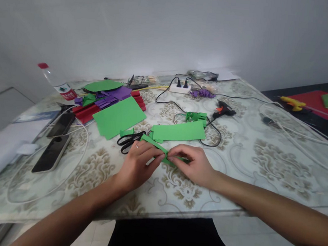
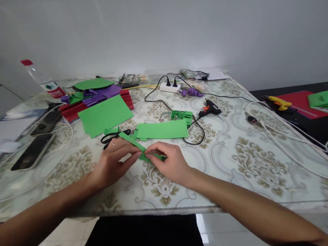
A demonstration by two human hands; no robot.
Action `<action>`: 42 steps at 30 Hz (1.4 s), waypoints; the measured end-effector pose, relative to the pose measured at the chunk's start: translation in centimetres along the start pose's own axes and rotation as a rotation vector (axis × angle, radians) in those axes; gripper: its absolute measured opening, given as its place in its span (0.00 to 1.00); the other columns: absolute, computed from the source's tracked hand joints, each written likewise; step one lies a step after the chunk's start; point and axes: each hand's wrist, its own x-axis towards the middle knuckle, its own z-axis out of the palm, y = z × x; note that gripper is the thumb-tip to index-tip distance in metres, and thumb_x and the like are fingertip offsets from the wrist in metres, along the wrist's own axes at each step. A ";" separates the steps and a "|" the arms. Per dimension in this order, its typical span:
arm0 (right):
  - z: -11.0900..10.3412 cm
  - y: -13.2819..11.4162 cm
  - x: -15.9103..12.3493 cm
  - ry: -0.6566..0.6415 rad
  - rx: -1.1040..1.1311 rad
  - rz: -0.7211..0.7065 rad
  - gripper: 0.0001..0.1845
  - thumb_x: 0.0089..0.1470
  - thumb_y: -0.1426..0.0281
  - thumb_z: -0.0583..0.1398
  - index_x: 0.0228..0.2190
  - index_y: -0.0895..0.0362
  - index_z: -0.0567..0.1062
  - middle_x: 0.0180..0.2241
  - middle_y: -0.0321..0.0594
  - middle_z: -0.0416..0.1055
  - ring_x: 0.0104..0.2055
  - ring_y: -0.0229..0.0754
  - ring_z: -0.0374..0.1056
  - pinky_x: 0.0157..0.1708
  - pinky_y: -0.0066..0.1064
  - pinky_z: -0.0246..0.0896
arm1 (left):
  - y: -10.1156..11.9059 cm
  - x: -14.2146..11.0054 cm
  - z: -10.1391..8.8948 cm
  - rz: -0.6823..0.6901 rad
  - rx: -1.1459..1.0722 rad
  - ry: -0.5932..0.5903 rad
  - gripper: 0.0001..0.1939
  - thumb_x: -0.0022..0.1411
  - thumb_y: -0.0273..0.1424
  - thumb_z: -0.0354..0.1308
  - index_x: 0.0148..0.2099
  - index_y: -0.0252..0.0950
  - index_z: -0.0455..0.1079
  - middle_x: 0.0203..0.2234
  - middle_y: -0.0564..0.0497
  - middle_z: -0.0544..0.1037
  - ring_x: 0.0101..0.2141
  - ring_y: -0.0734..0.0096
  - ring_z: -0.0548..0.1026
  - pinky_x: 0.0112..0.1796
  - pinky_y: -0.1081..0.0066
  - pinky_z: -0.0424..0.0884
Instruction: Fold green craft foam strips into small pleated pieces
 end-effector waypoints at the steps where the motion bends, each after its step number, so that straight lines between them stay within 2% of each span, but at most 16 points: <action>1: 0.0 0.0 0.0 -0.004 0.014 0.009 0.03 0.57 0.73 0.63 0.34 0.55 0.78 0.33 0.39 0.79 0.35 0.41 0.74 0.36 0.31 0.68 | 0.0 0.0 0.0 0.003 0.005 0.003 0.05 0.67 0.28 0.58 0.39 0.38 0.75 0.31 0.51 0.81 0.34 0.67 0.74 0.40 0.63 0.65; 4: 0.2 -0.1 0.1 -0.006 0.109 0.066 0.02 0.56 0.70 0.64 0.33 0.55 0.78 0.33 0.40 0.78 0.34 0.41 0.74 0.36 0.32 0.69 | 0.1 0.0 0.0 -0.003 0.024 0.015 0.05 0.67 0.29 0.58 0.37 0.38 0.74 0.30 0.51 0.80 0.32 0.67 0.74 0.39 0.63 0.65; 7: 0.4 0.0 0.2 0.000 0.288 0.177 0.06 0.54 0.67 0.67 0.32 0.56 0.77 0.31 0.39 0.77 0.32 0.40 0.73 0.34 0.32 0.69 | 0.4 0.1 -0.3 -0.017 0.029 0.052 0.02 0.66 0.28 0.59 0.38 0.39 0.73 0.29 0.52 0.79 0.33 0.66 0.74 0.41 0.62 0.65; 10: 0.3 0.1 0.5 0.004 0.456 0.291 0.11 0.50 0.65 0.69 0.31 0.56 0.75 0.29 0.36 0.75 0.29 0.37 0.71 0.31 0.29 0.68 | 0.8 0.2 -0.8 -0.038 0.031 0.151 0.04 0.64 0.27 0.61 0.40 0.40 0.69 0.30 0.51 0.77 0.35 0.65 0.73 0.43 0.60 0.65; 13: 0.1 0.2 0.8 0.034 0.565 0.338 0.15 0.46 0.65 0.72 0.32 0.56 0.73 0.32 0.36 0.74 0.32 0.36 0.73 0.35 0.29 0.70 | 0.9 0.2 -1.1 -0.145 -0.033 0.270 0.07 0.64 0.27 0.60 0.37 0.39 0.62 0.30 0.51 0.71 0.34 0.66 0.69 0.39 0.62 0.65; 15: -0.1 0.2 0.9 0.058 0.619 0.345 0.19 0.44 0.66 0.73 0.34 0.55 0.71 0.35 0.36 0.74 0.33 0.36 0.73 0.38 0.30 0.70 | 0.8 0.2 -1.2 -0.241 -0.117 0.295 0.10 0.65 0.29 0.58 0.35 0.40 0.58 0.30 0.52 0.65 0.32 0.68 0.65 0.36 0.65 0.64; 18: -0.2 0.1 0.9 0.057 0.675 0.364 0.22 0.44 0.67 0.73 0.36 0.54 0.69 0.34 0.34 0.73 0.32 0.34 0.72 0.37 0.28 0.69 | 0.4 0.1 -1.2 -0.367 -0.224 0.223 0.11 0.67 0.32 0.56 0.35 0.39 0.56 0.29 0.54 0.62 0.31 0.70 0.62 0.34 0.67 0.62; 21: -0.1 0.0 0.9 0.037 0.701 0.359 0.22 0.45 0.68 0.73 0.36 0.53 0.67 0.33 0.32 0.70 0.31 0.33 0.70 0.32 0.25 0.66 | 0.0 0.2 -1.1 -0.440 -0.296 -0.007 0.14 0.70 0.37 0.52 0.32 0.38 0.58 0.25 0.55 0.62 0.29 0.71 0.62 0.32 0.69 0.61; 23: 0.0 -0.1 0.9 0.031 0.683 0.331 0.22 0.45 0.67 0.72 0.35 0.53 0.66 0.33 0.32 0.69 0.32 0.34 0.69 0.30 0.25 0.65 | -0.1 0.1 -0.8 -0.426 -0.345 -0.145 0.17 0.71 0.39 0.50 0.30 0.37 0.60 0.24 0.54 0.65 0.28 0.71 0.64 0.31 0.69 0.61; 24: 0.0 -0.2 0.8 0.027 0.668 0.313 0.22 0.46 0.67 0.72 0.34 0.53 0.65 0.33 0.32 0.68 0.32 0.34 0.69 0.31 0.25 0.65 | -0.2 0.1 -0.6 -0.402 -0.370 -0.177 0.17 0.71 0.39 0.50 0.30 0.36 0.62 0.24 0.54 0.67 0.28 0.71 0.65 0.31 0.70 0.62; 26: 0.1 -0.3 0.7 0.024 0.642 0.276 0.22 0.46 0.66 0.72 0.33 0.53 0.64 0.32 0.33 0.67 0.34 0.36 0.69 0.33 0.27 0.66 | -0.2 0.0 -0.1 -0.334 -0.409 -0.179 0.14 0.70 0.38 0.53 0.33 0.36 0.66 0.27 0.53 0.71 0.30 0.71 0.68 0.34 0.70 0.65; 30: 0.2 -0.3 0.5 0.031 0.541 0.224 0.22 0.46 0.64 0.72 0.32 0.53 0.64 0.32 0.34 0.69 0.34 0.38 0.68 0.37 0.31 0.66 | -0.2 -0.1 0.4 -0.234 -0.396 -0.084 0.06 0.67 0.33 0.58 0.38 0.36 0.70 0.29 0.52 0.74 0.31 0.71 0.71 0.36 0.70 0.68; 34: 0.0 -0.2 0.5 0.063 0.425 0.214 0.20 0.47 0.63 0.72 0.32 0.53 0.66 0.31 0.34 0.71 0.28 0.36 0.63 0.30 0.29 0.61 | -0.2 -0.1 0.2 -0.220 -0.409 -0.063 0.02 0.66 0.29 0.58 0.39 0.37 0.72 0.30 0.51 0.74 0.32 0.70 0.71 0.36 0.70 0.68; 37: 0.1 -0.2 0.5 0.066 0.422 0.223 0.17 0.48 0.64 0.71 0.34 0.53 0.70 0.30 0.34 0.70 0.26 0.35 0.64 0.26 0.28 0.62 | -0.1 -0.2 0.1 -0.267 -0.462 -0.043 0.01 0.65 0.28 0.59 0.40 0.37 0.72 0.27 0.54 0.71 0.29 0.73 0.68 0.33 0.72 0.66; 42: 0.4 -0.4 0.1 0.014 0.543 0.362 0.21 0.46 0.64 0.72 0.39 0.52 0.70 0.34 0.36 0.73 0.25 0.39 0.74 0.21 0.29 0.69 | 0.1 -0.3 0.4 -0.324 -0.652 0.017 0.17 0.64 0.29 0.63 0.54 0.40 0.67 0.25 0.58 0.67 0.27 0.75 0.67 0.30 0.74 0.66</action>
